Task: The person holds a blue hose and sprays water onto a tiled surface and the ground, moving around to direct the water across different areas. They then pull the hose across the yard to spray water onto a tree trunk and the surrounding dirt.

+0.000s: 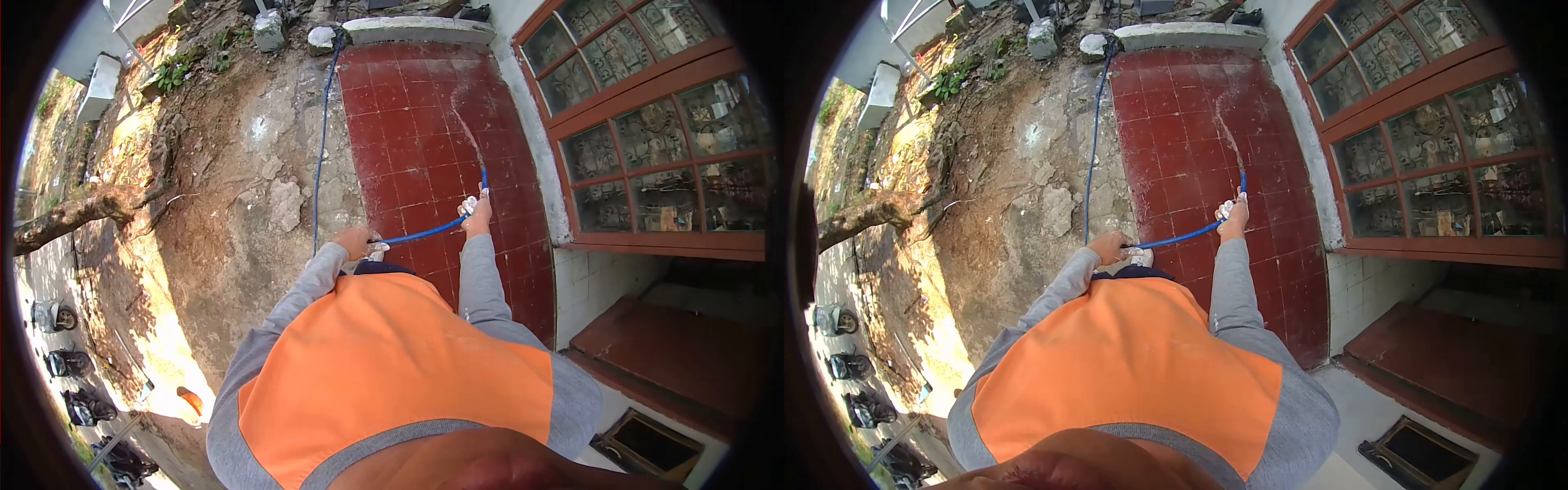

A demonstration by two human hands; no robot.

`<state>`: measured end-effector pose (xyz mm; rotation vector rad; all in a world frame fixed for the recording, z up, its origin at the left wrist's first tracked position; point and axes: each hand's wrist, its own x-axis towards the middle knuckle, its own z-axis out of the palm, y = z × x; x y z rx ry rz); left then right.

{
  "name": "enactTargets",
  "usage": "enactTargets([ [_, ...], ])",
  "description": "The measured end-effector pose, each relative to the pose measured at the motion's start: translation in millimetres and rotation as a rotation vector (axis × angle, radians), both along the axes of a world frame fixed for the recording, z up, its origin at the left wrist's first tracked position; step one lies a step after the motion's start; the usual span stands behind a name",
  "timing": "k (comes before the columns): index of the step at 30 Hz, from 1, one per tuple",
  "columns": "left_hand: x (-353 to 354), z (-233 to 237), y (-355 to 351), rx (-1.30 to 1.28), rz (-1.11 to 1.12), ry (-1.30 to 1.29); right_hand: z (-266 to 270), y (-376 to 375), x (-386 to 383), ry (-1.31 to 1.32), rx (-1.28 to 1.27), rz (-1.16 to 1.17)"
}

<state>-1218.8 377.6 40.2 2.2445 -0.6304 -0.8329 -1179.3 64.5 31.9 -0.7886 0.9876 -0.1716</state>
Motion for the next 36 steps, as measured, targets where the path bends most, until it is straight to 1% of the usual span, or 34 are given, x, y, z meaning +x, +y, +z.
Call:
enactTargets([
  [3,-4,16,-1,0.016,0.052,-0.006,-9,0,7,0.032,-0.007,0.059],
  [4,-4,14,0,0.054,0.055,0.03,-13,1,9,0.034,0.012,0.123],
  [7,-4,14,4,0.016,0.06,0.034,-24,5,16,0.104,-0.024,0.166],
  [9,-1,4,8,0.017,0.066,0.077,-32,7,20,0.125,-0.012,0.188],
  [11,-1,-8,12,0.024,0.02,0.069,-41,9,25,0.12,0.078,0.217],
  [13,-1,-4,14,0.039,0.054,0.084,-43,13,31,0.131,0.055,0.178],
  [15,1,-6,17,0.057,0.083,0.097,-42,14,36,0.106,0.084,0.241],
  [16,1,-13,18,0.052,0.045,0.069,-41,15,37,0.087,0.096,0.293],
  [17,1,-17,19,0.047,0.008,0.04,-40,16,38,0.088,0.097,0.295],
  [19,2,-13,20,0.059,0.045,0.033,-41,18,41,0.081,0.061,0.21],
  [21,3,-16,20,0.071,0.083,0.025,-41,17,39,0.098,0.079,0.241],
  [23,6,-28,20,0.195,-0.011,0.071,-42,17,36,0.114,0.099,0.27],
  [24,5,-27,20,0.195,-0.011,0.072,-43,18,34,0.127,0.068,0.241],
  [26,3,-24,21,0.082,0.071,0.066,-46,17,31,0.147,0.043,0.19],
  [27,4,-24,21,0.084,0.069,0.067,-47,15,28,0.147,0.045,0.189],
  [29,6,-22,21,0.1,0.016,0.09,-49,10,24,0.115,0.149,0.312],
  [30,6,-27,20,0.102,0.01,0.092,-49,11,22,0.117,0.151,0.307],
  [32,4,-38,19,0.132,0.013,0.06,-49,13,21,0.18,0.047,0.167],
  [33,6,-32,18,0.134,0.004,0.06,-50,11,19,0.181,0.05,0.159],
  [35,10,-21,15,0.101,-0.003,0.1,-52,6,14,0.216,0.129,0.222],
  [36,10,-23,14,0.104,-0.016,0.099,-51,6,11,0.215,0.133,0.209],
])
